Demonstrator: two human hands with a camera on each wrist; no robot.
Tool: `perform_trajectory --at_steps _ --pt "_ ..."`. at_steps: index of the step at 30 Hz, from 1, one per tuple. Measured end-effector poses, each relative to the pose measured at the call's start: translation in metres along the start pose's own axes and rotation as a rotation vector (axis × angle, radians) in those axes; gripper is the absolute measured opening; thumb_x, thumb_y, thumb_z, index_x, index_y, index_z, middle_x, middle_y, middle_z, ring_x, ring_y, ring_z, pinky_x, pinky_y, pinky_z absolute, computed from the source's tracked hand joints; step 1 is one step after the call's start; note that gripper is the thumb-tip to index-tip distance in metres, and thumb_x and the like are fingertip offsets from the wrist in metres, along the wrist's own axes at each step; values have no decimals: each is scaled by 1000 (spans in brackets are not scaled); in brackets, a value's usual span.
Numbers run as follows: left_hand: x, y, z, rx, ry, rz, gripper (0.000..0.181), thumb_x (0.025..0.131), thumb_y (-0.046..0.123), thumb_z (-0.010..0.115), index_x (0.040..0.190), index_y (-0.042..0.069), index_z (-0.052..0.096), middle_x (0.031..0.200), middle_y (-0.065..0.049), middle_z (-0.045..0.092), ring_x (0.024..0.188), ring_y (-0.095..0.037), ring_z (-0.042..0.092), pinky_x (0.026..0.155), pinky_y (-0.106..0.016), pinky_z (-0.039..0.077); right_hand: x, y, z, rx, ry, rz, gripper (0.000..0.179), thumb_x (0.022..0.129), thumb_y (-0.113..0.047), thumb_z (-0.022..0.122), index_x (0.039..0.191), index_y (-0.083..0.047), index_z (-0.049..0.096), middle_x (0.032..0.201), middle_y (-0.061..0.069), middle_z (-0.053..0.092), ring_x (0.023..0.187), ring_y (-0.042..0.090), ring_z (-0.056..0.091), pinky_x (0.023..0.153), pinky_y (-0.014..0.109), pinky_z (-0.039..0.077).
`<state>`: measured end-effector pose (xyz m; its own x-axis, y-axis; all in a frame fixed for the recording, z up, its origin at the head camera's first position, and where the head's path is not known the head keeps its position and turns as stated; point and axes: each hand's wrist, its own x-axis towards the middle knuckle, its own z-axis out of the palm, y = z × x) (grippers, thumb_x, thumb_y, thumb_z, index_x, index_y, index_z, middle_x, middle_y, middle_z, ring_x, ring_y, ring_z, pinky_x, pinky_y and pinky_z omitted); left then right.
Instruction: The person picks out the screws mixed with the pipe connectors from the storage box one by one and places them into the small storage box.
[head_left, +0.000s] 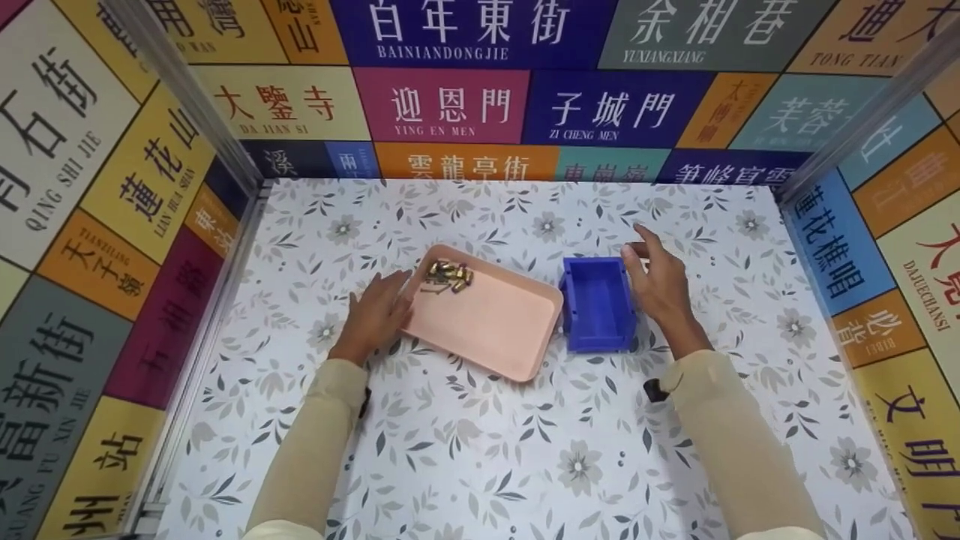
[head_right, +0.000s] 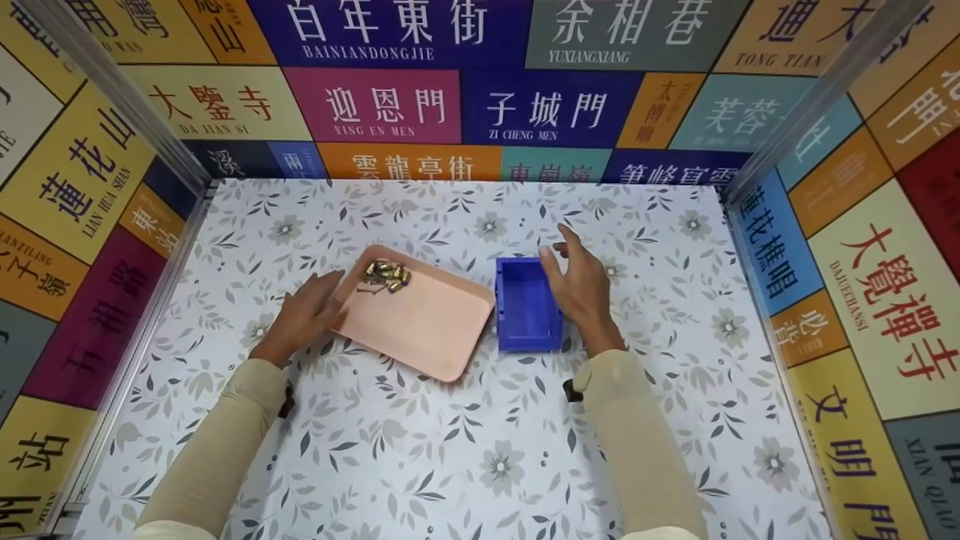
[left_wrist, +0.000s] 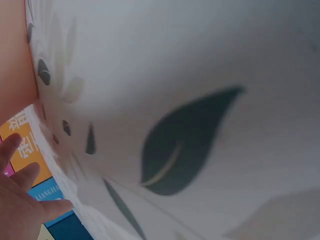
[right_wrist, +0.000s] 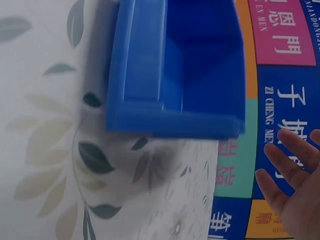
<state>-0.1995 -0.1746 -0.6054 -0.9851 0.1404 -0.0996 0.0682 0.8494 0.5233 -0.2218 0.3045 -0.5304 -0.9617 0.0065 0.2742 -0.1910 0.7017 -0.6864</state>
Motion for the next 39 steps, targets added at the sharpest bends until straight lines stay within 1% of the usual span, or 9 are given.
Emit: perform_trajectory --at_steps 4,13,18,21,25,28,30,33,39 --pt "-2 -6 3 13 -40 -19 58 108 55 25 163 37 24 169 2 29 159 -36 13 119 -75 -1 -4 -10 8 54 0 -24 57 105 -46 48 154 -19 46 126 17 71 117 36 66 98 55 53" --pt "-2 -10 1 21 -96 -30 59 106 61 20 163 46 16 171 3 23 159 -41 4 113 -81 -7 -8 -33 28 122 8 -116 51 104 -38 53 151 -18 51 120 13 74 106 31 71 93 49 56" --pt "0 -13 2 10 -107 -4 59 106 62 19 162 47 12 171 2 25 159 -42 2 112 -82 -8 -11 -40 37 158 -18 -139 52 105 -39 51 153 -19 49 121 14 74 108 34 71 94 52 55" --pt "2 -14 3 18 -107 3 59 105 62 19 162 49 10 170 3 25 159 -41 2 113 -82 -7 -12 -41 44 185 -27 -134 50 104 -36 52 150 -15 52 119 14 75 107 33 72 95 51 55" --pt "2 -11 2 22 -122 -15 58 105 61 18 161 51 9 171 4 24 159 -42 1 112 -82 -9 -14 -45 55 214 -45 -93 45 102 -33 56 143 -13 60 112 10 77 103 26 74 90 38 58" --pt "3 -10 3 21 -135 -29 57 105 61 18 160 53 8 171 4 23 159 -41 0 112 -81 -10 -15 -49 62 266 -74 -70 42 102 -30 58 141 -13 61 109 9 77 99 25 75 81 26 59" --pt "3 -10 4 23 -139 -39 57 105 61 18 160 54 6 171 5 22 159 -40 0 113 -80 -11 -16 -52 68 311 -88 -63 41 102 -27 59 140 -11 62 108 10 77 97 27 75 79 23 59" --pt "4 -10 4 25 -143 -49 56 105 62 19 158 57 4 171 6 21 160 -39 -1 113 -79 -11 -16 -58 78 369 -105 -61 39 102 -24 61 138 -8 63 107 13 77 95 30 75 78 28 61" --pt "5 -10 4 31 -156 -50 56 105 60 20 159 56 5 171 5 21 160 -39 -2 113 -80 -11 -17 -70 97 454 -128 -17 35 101 -15 63 133 -2 65 106 22 76 91 33 76 78 48 62"
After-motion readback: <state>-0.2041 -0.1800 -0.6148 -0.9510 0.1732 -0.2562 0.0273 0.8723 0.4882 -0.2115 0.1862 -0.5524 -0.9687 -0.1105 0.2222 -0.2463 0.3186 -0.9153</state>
